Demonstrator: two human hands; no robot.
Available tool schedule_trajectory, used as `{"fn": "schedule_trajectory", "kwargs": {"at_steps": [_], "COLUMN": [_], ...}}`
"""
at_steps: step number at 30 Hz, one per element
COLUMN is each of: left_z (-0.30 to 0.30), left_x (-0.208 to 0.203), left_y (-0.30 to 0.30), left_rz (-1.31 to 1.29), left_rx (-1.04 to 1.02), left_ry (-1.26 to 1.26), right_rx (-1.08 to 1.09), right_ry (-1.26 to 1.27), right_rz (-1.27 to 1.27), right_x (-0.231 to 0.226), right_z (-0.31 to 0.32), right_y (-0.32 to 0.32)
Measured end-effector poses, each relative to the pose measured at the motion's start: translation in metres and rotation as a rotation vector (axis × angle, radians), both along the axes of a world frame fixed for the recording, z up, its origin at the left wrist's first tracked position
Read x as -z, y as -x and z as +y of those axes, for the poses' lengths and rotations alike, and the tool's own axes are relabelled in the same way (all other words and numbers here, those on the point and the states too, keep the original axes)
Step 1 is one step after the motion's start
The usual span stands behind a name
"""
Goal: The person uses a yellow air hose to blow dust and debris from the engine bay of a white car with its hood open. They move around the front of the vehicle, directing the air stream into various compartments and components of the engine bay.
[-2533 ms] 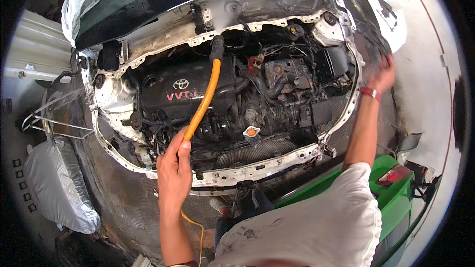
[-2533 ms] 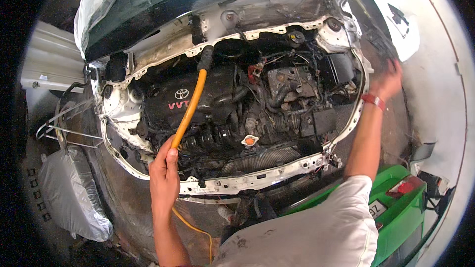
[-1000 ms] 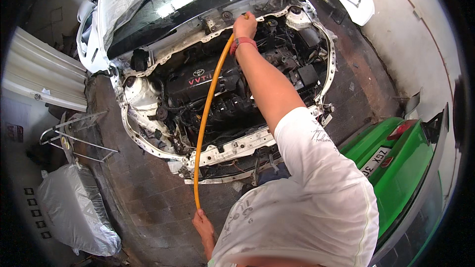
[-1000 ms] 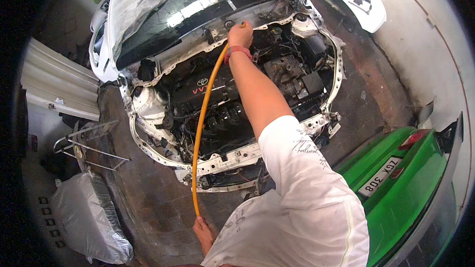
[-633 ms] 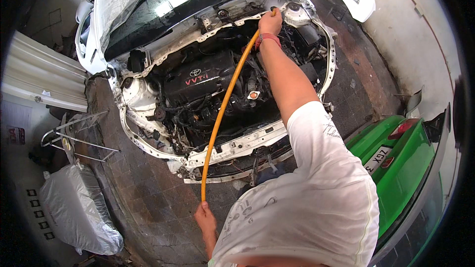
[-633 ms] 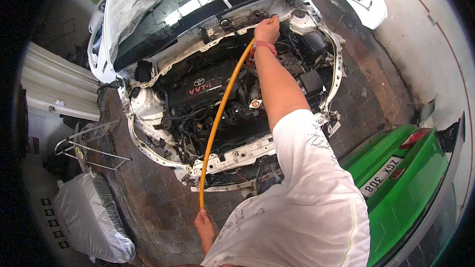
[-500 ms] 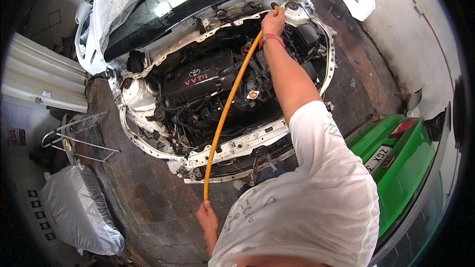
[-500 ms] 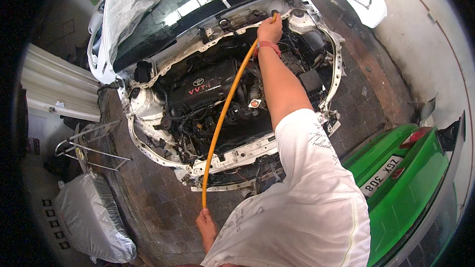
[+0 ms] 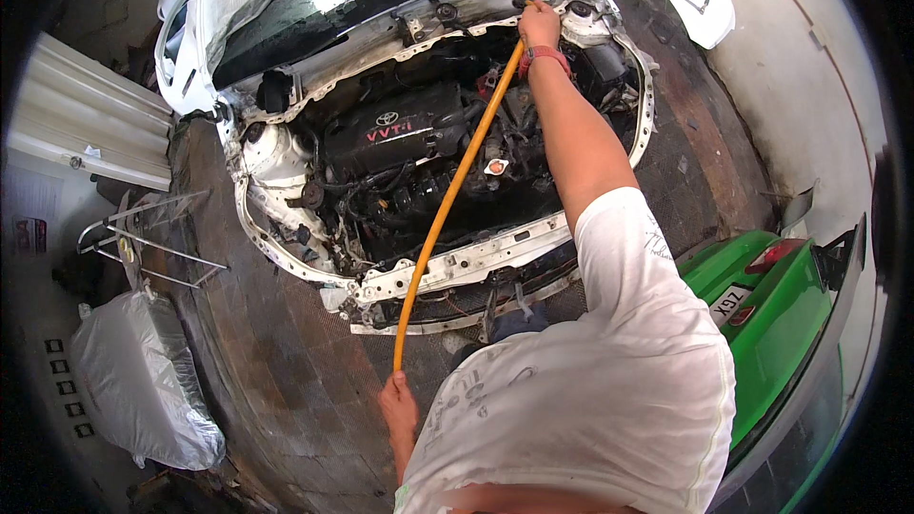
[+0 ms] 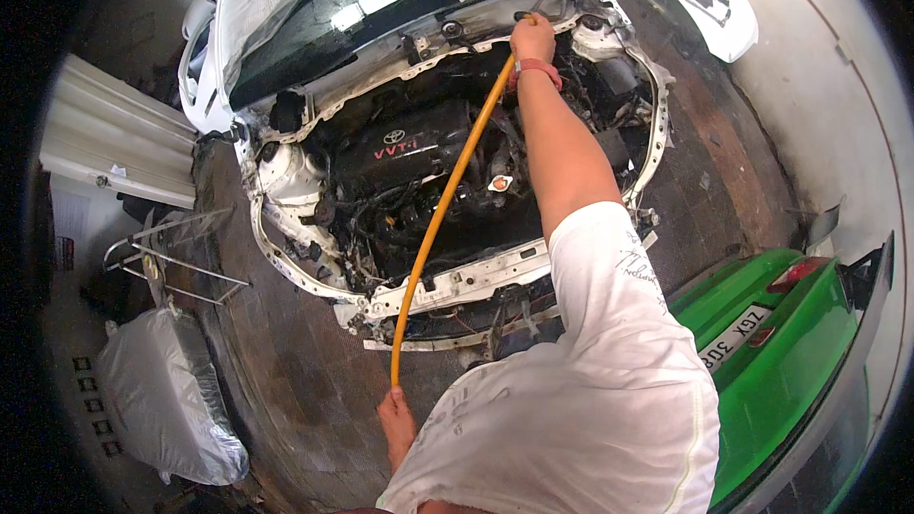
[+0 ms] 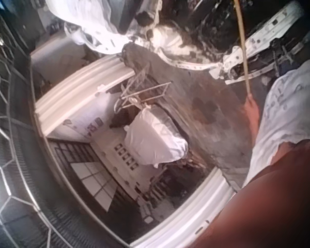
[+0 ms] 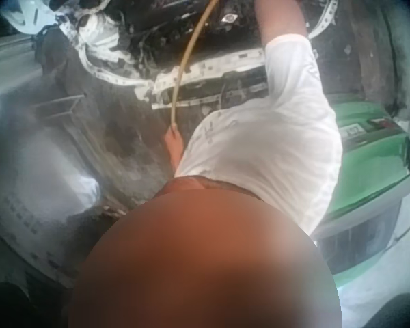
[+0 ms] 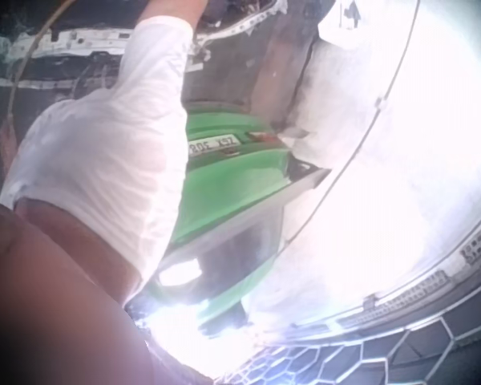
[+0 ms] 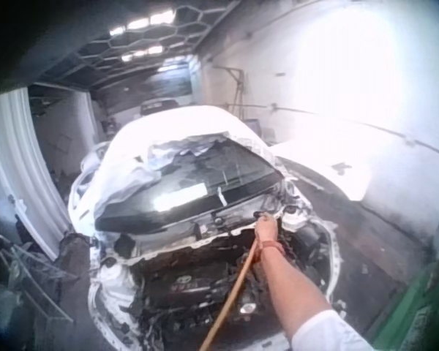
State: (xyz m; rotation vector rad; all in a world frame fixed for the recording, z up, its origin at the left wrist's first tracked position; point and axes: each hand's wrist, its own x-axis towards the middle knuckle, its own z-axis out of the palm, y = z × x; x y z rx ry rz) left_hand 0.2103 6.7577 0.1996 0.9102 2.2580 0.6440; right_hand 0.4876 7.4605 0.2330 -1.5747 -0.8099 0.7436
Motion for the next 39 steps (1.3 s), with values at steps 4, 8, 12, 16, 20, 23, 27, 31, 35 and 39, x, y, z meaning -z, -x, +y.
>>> {"fn": "schedule_trajectory", "kwargs": {"at_steps": [4,8,12,16,20,23,27,31,35,39], "left_z": [-0.014,-0.031,-0.04,-0.043,-0.043,-0.041,-0.032,-0.011,0.021,0.049], "left_x": [-0.003,0.0,0.004,0.002,-0.006,-0.013,-0.023,-0.037,-0.054,-0.07], "left_y": [0.008,0.017,0.021,0.024,0.028,0.03,0.03,0.035,0.033,0.026], "left_rz": [-0.02,-0.07,-0.043,-0.072,-0.053,-0.066,-0.064,-0.034,0.004,-0.013], "left_rx": [-0.039,-0.089,-0.065,-0.066,-0.039,-0.034,0.033,0.169,0.223,0.209], "left_ry": [-0.022,-0.015,-0.041,-0.012,0.0,0.019,-0.053,-0.077,-0.165,-0.158], "right_rx": [-0.095,-0.153,0.063,0.248,0.283,0.323,0.34,0.289,0.256,0.254], "right_ry": [0.012,0.014,-0.029,-0.058,-0.085,-0.081,-0.09,-0.106,-0.037,0.031], "right_rz": [-0.008,0.103,-0.132,-0.208,-0.308,-0.256,-0.308,-0.381,-0.172,-0.335], "right_x": [0.003,-0.018,-0.043,-0.06,-0.06,-0.048,-0.029,-0.026,-0.046,-0.068], "right_z": [0.003,-0.011,-0.05,-0.081,-0.094,-0.09,-0.067,-0.038,-0.02,-0.003], "right_y": [0.026,0.048,0.058,0.058,0.043,0.023,-0.032,-0.11,-0.161,-0.181]}}
